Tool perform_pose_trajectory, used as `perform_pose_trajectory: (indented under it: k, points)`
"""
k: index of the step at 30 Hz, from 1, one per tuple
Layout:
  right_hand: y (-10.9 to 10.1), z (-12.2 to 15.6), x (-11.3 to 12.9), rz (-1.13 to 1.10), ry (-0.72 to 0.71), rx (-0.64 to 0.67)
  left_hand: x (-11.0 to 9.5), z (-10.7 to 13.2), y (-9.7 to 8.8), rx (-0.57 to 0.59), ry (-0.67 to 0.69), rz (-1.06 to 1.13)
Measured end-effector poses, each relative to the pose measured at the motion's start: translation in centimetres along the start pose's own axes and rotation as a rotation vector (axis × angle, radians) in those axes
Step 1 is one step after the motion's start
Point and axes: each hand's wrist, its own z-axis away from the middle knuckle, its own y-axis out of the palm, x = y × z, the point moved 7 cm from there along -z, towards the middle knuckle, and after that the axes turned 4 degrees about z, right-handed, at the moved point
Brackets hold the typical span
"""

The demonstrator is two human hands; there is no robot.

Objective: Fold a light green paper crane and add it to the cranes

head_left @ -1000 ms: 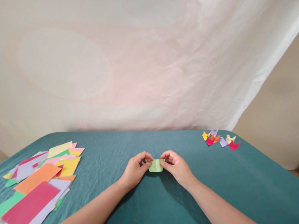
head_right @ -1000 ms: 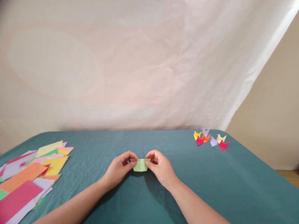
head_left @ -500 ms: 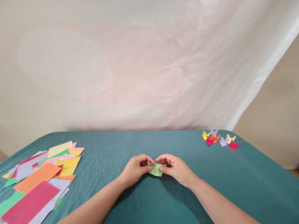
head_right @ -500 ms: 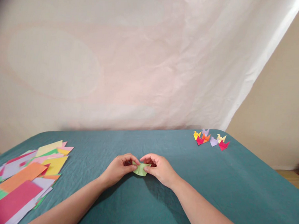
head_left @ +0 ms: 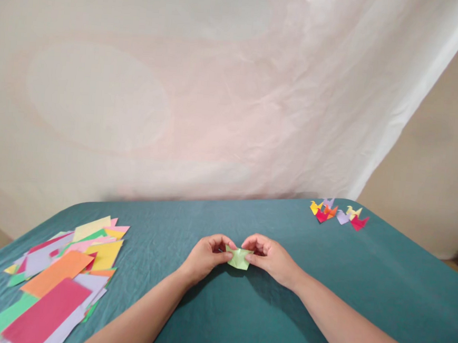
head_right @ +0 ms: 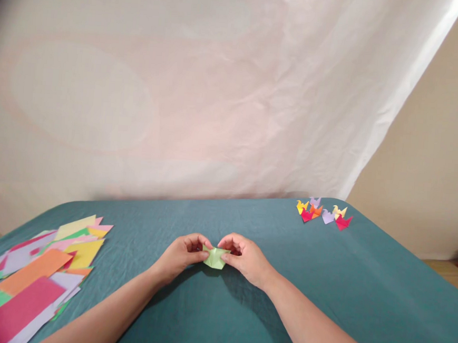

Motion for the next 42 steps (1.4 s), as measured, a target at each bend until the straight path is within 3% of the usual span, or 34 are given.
perform_pose_trajectory:
  k: [6,14,26,36,42]
  points:
    - [-0.4,0.1,0.0,0.002,-0.002,-0.037,0.0,0.2,0.4,0.019,-0.034,0.015]
    - [0.3,0.3,0.2,0.028,0.036,0.042,0.1,0.3,0.3,0.022,-0.071,0.004]
    - [0.1,0.3,0.0,0.112,0.043,0.006,0.1,0.2,0.3,0.007,-0.01,-0.094]
    - [0.2,0.5,0.7,0.303,0.055,-0.014,-0.4,0.3,0.4,-0.005,0.0,-0.074]
    - [0.7,0.8,2.4,0.487,-0.02,-0.134,-0.3,0.4,0.4,0.002,0.029,-0.237]
